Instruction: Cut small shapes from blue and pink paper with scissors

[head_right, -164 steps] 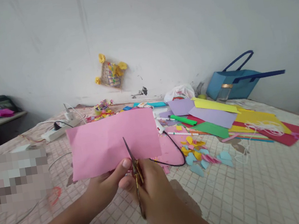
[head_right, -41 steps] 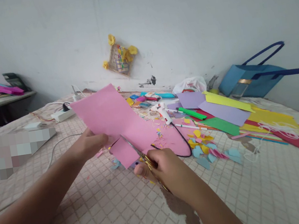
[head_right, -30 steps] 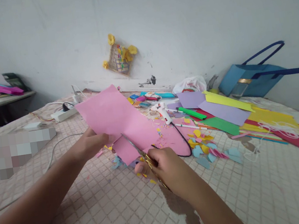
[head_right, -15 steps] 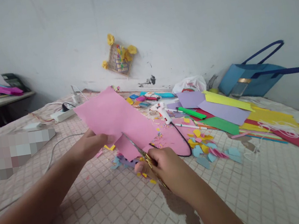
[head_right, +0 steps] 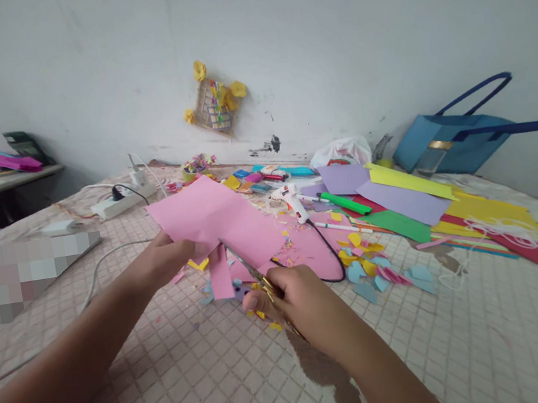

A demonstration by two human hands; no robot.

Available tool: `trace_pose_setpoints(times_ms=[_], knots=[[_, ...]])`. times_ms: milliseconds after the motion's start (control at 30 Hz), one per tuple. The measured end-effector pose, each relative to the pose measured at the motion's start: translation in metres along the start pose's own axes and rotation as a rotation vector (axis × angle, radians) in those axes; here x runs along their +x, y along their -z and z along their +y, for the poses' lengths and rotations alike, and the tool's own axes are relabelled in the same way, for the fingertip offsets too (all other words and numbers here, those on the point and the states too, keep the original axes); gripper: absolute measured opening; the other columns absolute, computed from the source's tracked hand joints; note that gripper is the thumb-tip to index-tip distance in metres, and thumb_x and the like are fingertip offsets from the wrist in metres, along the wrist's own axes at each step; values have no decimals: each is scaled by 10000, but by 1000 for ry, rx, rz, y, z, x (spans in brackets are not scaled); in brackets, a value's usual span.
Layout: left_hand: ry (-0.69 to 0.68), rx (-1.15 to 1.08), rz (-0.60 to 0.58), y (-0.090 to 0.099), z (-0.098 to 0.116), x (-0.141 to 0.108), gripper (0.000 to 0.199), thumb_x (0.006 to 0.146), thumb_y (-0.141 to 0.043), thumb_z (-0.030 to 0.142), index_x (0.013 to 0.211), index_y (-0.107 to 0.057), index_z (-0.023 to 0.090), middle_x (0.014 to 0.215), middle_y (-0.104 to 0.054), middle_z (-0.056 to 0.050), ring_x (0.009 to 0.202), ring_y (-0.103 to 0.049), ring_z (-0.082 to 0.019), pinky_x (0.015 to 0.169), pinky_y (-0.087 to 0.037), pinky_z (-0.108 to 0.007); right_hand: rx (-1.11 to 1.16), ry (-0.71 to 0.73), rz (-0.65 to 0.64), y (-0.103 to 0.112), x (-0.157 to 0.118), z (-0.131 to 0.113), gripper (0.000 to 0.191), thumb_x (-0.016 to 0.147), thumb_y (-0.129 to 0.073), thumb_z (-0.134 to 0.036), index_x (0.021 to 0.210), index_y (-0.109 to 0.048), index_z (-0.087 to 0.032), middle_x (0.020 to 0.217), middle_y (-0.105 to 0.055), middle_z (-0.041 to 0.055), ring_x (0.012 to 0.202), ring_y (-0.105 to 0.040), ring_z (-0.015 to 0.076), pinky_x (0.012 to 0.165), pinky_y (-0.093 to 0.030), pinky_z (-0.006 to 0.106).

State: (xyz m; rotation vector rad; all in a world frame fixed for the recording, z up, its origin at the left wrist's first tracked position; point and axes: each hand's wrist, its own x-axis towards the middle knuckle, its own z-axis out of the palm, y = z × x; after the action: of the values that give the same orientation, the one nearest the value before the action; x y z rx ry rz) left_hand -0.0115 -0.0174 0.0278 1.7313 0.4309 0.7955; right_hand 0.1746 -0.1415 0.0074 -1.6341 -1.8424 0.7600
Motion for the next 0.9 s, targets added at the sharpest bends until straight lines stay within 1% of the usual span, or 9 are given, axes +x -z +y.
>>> trace_pose_setpoints(times_ms=[133, 233, 400, 533, 600, 667, 767, 833, 900], knots=[[-25, -20, -14, 1, -3, 0, 100, 654, -576, 206, 593, -625, 145, 605, -626, -15, 595, -549, -133, 557, -415, -229, -60, -17, 20, -2, -2, 1, 334, 831, -516, -447, 640, -437, -185, 587, -414, -40, 528, -359, 104, 442, -251, 220], [-19, -71, 68, 3, -4, 2, 85, 627, -573, 192, 642, -637, 138, 611, -621, -13, 588, -545, -135, 569, -424, -240, -70, -5, 49, -2, -4, 2, 297, 864, -468, -433, 696, -421, -193, 624, -397, -44, 545, -343, 105, 474, -281, 227], [89, -197, 285, 11, -13, 18, 21, 576, -566, 160, 568, -563, 141, 609, -582, -1, 613, -535, -120, 573, -432, -219, -74, -12, 98, 0, -4, 3, 284, 866, -467, -424, 705, -408, -198, 625, -387, -44, 550, -353, 115, 486, -286, 238], [285, -213, 355, 20, -33, 32, 91, 610, -541, 177, 533, -501, 151, 543, -552, -1, 487, -496, -104, 464, -413, -214, -70, 12, 135, 2, -3, 4, 298, 863, -473, -429, 691, -387, -202, 616, -366, -48, 542, -337, 113, 495, -274, 245], [410, -208, 332, 24, -43, 34, 136, 636, -550, 215, 525, -515, 146, 502, -544, -11, 419, -469, -103, 414, -399, -223, -60, 24, 135, 2, -3, 5, 288, 867, -473, -424, 702, -393, -202, 627, -360, -48, 551, -326, 114, 504, -274, 247], [515, -204, 273, 27, -49, 34, 242, 684, -553, 319, 524, -548, 136, 482, -548, -32, 399, -481, -120, 393, -401, -240, -48, 34, 135, 2, -3, 5, 282, 871, -467, -423, 709, -400, -202, 632, -352, -47, 555, -312, 114, 503, -269, 247], [603, -201, 161, 29, -45, 31, 372, 704, -560, 446, 545, -602, 112, 509, -580, -65, 447, -541, -154, 419, -441, -271, -26, 32, 144, 2, -4, 6, 299, 863, -477, -434, 693, -392, -202, 619, -337, -49, 549, -299, 113, 492, -257, 246], [592, -200, 92, 26, -35, 28, 289, 673, -634, 381, 599, -635, 102, 562, -608, -62, 500, -570, -148, 458, -457, -256, 0, 23, 182, 2, -3, 6, 313, 853, -483, -448, 683, -387, -203, 613, -339, -48, 552, -311, 114, 489, -256, 243], [529, -202, 34, 19, -24, 25, 145, 626, -701, 230, 695, -664, 109, 616, -622, -31, 535, -569, -108, 494, -449, -207, 39, 8, 266, 2, -1, 6, 316, 843, -487, -461, 684, -396, -203, 611, -345, -47, 557, -329, 116, 493, -263, 242]])
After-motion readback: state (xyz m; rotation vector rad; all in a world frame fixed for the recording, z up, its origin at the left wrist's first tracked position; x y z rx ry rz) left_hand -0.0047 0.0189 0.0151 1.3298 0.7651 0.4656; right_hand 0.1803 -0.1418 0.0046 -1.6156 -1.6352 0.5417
